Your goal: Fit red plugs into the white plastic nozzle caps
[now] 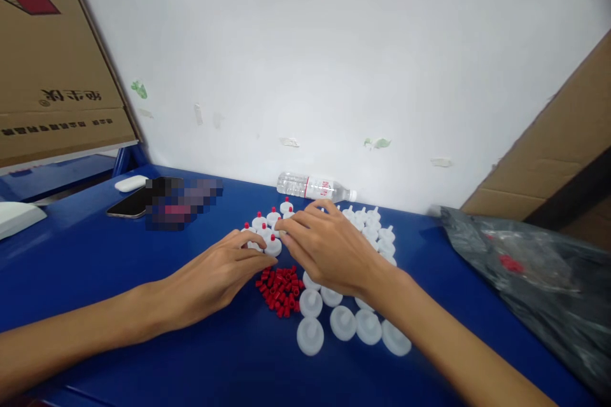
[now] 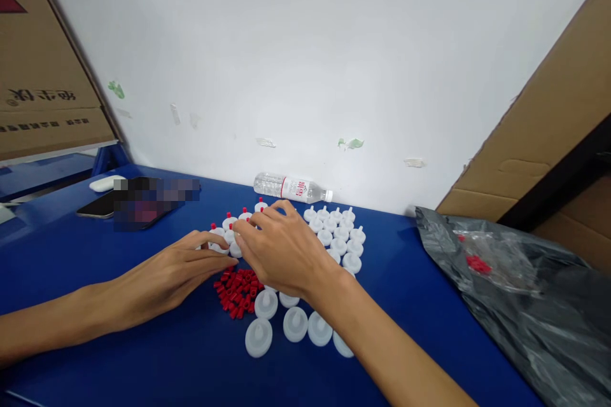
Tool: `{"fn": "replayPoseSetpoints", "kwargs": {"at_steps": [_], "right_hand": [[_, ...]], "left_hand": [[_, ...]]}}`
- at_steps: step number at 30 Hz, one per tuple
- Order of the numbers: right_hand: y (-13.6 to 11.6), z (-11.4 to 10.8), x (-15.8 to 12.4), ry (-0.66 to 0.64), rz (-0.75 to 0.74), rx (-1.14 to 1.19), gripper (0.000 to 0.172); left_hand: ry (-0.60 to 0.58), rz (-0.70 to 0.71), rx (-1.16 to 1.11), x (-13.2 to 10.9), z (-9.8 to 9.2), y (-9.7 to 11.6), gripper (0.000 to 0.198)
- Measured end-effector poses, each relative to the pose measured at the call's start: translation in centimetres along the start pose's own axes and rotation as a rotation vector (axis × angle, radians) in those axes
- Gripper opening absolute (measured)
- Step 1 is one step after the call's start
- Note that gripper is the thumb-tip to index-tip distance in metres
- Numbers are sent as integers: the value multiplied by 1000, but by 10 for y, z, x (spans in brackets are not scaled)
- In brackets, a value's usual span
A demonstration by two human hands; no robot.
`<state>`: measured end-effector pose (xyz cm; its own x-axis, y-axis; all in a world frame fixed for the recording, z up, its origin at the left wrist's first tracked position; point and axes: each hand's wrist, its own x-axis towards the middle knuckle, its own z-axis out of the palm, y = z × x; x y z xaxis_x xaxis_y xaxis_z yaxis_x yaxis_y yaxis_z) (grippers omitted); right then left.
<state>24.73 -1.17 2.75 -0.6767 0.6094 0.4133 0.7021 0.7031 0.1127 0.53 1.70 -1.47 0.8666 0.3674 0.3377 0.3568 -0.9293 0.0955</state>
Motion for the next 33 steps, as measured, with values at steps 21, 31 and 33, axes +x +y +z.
{"fn": "replayPoseSetpoints", "kwargs": {"at_steps": [21,31,33], "right_hand": [[-11,18,-4,-110,76,263,45],[-7,12,-1,104,144,245,10],[-9,11,-1,93,104,242,5]], "left_hand": [[85,34,78,0,-3,4,30],[353,-65,198,1,-12,4,22],[358,-89,213,1,-13,6,21]]}}
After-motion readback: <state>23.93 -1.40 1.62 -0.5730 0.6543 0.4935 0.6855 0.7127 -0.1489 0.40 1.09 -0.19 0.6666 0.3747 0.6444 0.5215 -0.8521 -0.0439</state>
